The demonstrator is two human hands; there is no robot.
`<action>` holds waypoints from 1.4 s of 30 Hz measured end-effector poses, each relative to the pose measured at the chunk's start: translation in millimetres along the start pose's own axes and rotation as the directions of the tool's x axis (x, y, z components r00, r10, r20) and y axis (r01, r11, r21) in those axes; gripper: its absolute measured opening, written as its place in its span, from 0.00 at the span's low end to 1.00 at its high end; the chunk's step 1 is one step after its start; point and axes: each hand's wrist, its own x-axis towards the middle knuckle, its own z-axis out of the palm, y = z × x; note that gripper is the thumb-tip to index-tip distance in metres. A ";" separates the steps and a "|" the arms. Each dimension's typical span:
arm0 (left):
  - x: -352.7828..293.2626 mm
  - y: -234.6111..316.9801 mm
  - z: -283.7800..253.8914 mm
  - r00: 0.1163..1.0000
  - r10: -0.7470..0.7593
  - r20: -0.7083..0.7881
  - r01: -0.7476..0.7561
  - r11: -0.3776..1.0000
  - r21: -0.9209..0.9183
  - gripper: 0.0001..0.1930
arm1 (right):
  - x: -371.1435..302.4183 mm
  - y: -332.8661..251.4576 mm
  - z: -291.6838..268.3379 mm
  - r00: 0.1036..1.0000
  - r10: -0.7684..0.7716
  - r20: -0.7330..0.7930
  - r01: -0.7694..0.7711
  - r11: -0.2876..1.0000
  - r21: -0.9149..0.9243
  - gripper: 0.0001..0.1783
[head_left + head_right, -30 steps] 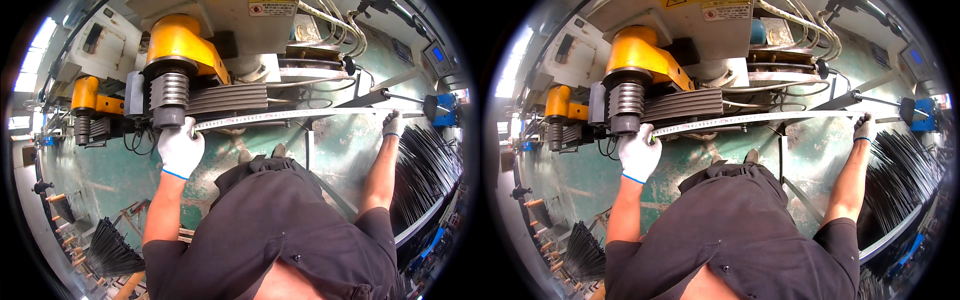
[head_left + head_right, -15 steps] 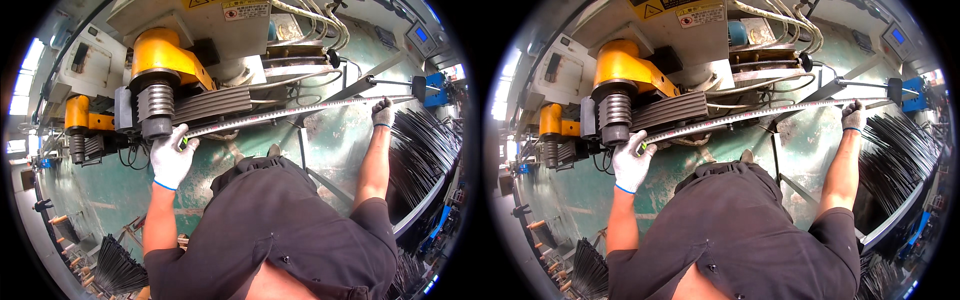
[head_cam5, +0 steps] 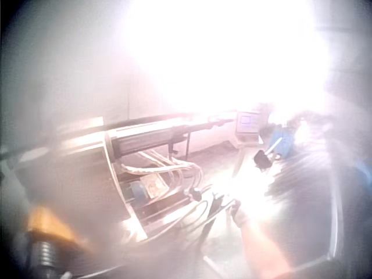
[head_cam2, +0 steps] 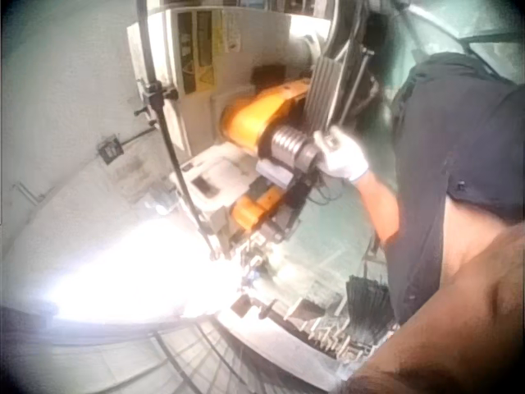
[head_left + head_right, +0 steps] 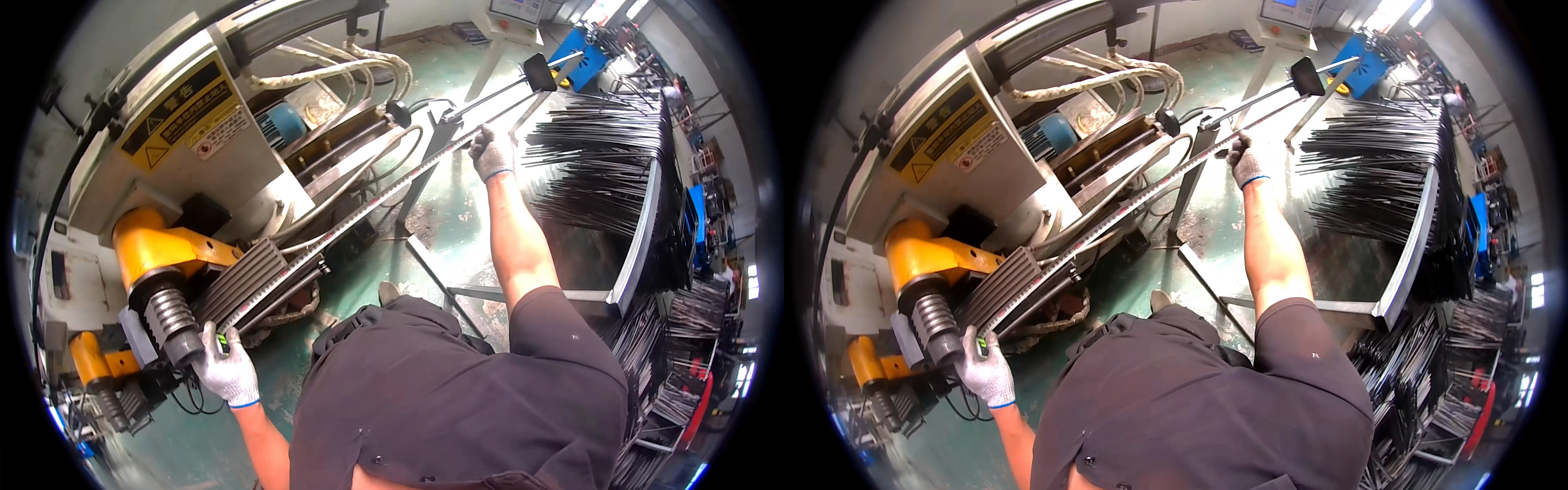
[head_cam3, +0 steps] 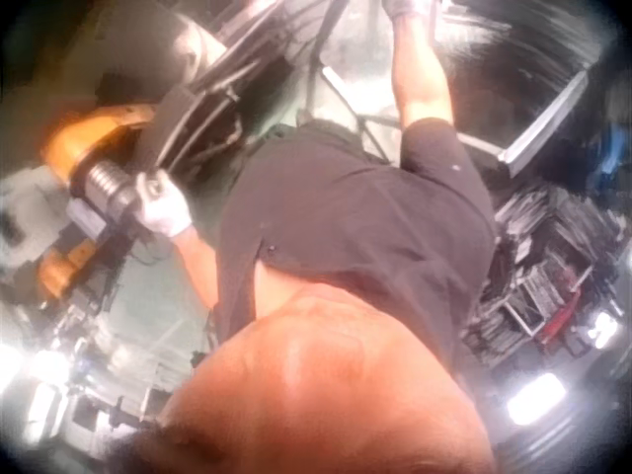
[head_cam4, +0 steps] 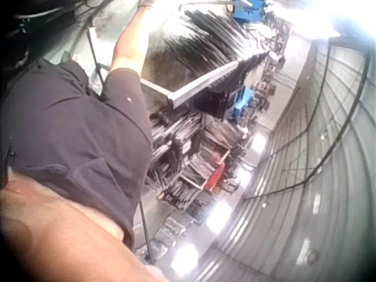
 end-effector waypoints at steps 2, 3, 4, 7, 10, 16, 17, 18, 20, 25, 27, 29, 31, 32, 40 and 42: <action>3.1 14.6 -3.1 0.999 -0.042 0.012 0.043 0.998 -0.050 0.20 | -7.7 0.5 1.4 0.998 -0.050 -0.047 0.050 0.999 -0.014 0.07; 4.4 13.8 -0.8 0.999 -0.043 0.006 0.043 0.996 -0.083 0.20 | -7.8 -0.6 0.7 0.997 -0.053 -0.059 0.051 0.998 -0.033 0.07; 4.7 14.9 0.2 0.999 -0.050 0.000 0.049 0.992 -0.114 0.20 | -7.7 -0.6 0.9 0.998 -0.036 -0.060 0.035 0.999 -0.021 0.07; 7.0 23.1 -5.2 0.992 -0.122 0.046 0.125 0.988 -0.086 0.20 | -7.6 0.2 1.4 0.998 -0.053 -0.032 0.051 0.997 -0.055 0.07; 3.8 14.8 1.6 0.993 -0.118 0.018 0.120 0.974 -0.191 0.20 | -5.1 1.3 3.5 0.996 -0.070 -0.050 0.066 0.995 -0.081 0.06; 2.8 14.9 -0.8 1.000 -0.026 -0.003 0.026 0.998 -0.054 0.20 | -2.8 0.4 -1.8 0.994 -0.112 0.000 0.112 0.990 -0.081 0.05; 2.1 15.2 -2.5 1.000 -0.017 0.002 0.017 1.000 -0.011 0.20 | -1.9 0.4 0.4 0.993 -0.120 -0.015 0.118 0.988 -0.096 0.05; 2.2 15.9 -3.3 1.000 -0.009 0.007 0.009 0.999 0.034 0.20 | -0.1 -0.7 3.3 0.992 -0.126 -0.027 0.122 0.986 -0.111 0.05; -2.2 3.0 -2.2 1.000 -0.012 -0.024 0.013 0.999 0.049 0.19 | 5.4 3.3 7.3 0.992 -0.123 0.021 0.124 0.973 -0.196 0.07; 7.5 13.3 -0.7 0.986 0.132 -0.101 -0.116 0.982 0.149 0.19 | 61.2 -2.4 -51.2 0.993 -0.118 0.018 0.119 0.974 -0.191 0.05; 11.0 17.2 -2.2 0.979 0.177 -0.099 -0.158 0.972 0.175 0.18 | 72.5 -9.0 -61.9 0.998 -0.028 0.055 0.036 0.988 -0.151 0.05; 11.6 19.8 -3.9 0.976 0.180 -0.119 -0.163 0.977 0.141 0.18 | 78.4 -12.0 -65.9 0.993 0.017 0.113 -0.004 0.993 -0.120 0.06; 9.8 19.4 -7.9 0.975 0.187 -0.121 -0.170 0.975 0.139 0.19 | 74.0 -9.2 -53.7 0.994 0.045 0.097 -0.032 0.992 -0.124 0.08; 9.3 21.3 -9.3 0.974 0.192 -0.116 -0.172 0.971 0.167 0.19 | 72.4 -8.4 -49.4 0.997 0.049 0.066 -0.041 0.992 -0.116 0.09; 11.6 20.6 -6.6 0.974 0.174 -0.144 -0.153 0.977 0.149 0.20 | 70.1 -14.0 -45.1 0.997 0.052 0.052 -0.044 0.988 -0.149 0.10; 14.9 24.1 -13.9 0.984 0.153 -0.092 -0.136 0.977 0.162 0.17 | 69.8 -15.2 -44.0 0.999 0.041 0.027 -0.036 0.983 -0.180 0.11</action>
